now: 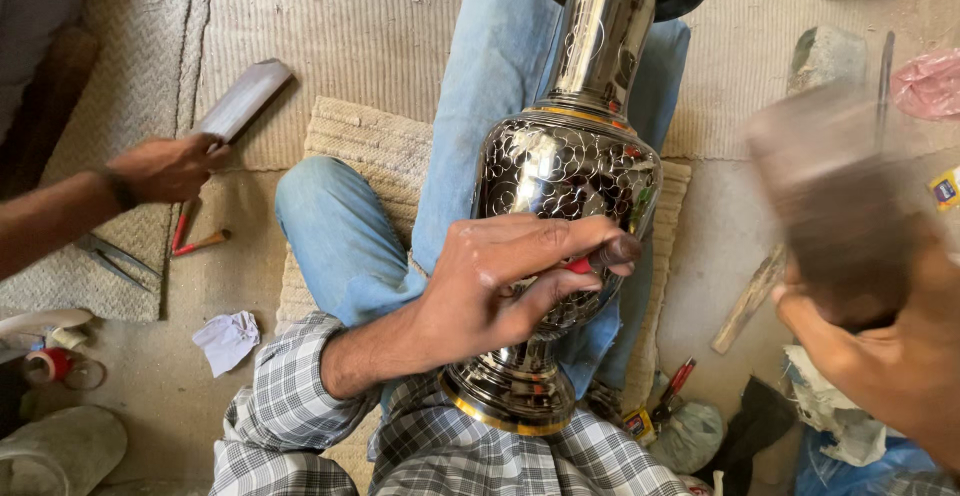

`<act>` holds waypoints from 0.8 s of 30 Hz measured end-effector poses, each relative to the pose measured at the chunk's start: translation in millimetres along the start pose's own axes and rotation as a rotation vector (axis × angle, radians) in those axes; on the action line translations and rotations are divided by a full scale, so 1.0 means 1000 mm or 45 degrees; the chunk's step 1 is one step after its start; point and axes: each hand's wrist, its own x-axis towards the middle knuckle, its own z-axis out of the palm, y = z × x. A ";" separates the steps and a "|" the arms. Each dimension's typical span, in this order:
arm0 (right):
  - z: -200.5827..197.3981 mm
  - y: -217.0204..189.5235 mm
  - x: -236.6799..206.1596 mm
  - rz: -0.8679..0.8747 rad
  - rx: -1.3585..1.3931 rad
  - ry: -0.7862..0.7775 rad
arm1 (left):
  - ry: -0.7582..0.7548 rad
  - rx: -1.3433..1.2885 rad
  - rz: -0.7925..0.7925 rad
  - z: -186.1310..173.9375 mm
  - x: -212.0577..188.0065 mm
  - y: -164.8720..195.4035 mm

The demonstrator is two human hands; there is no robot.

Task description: The person sits on the floor with a brass vase held between their legs and engraves a decorative pattern onto its surface. They hold a chisel against the vase with one hand and strike it repeatedly with a wooden mallet, repositioning the chisel to work on different spots of the pattern.

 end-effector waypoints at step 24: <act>0.049 -0.001 -0.102 0.256 0.299 0.492 | -1.163 -0.372 0.293 -0.015 0.087 -0.030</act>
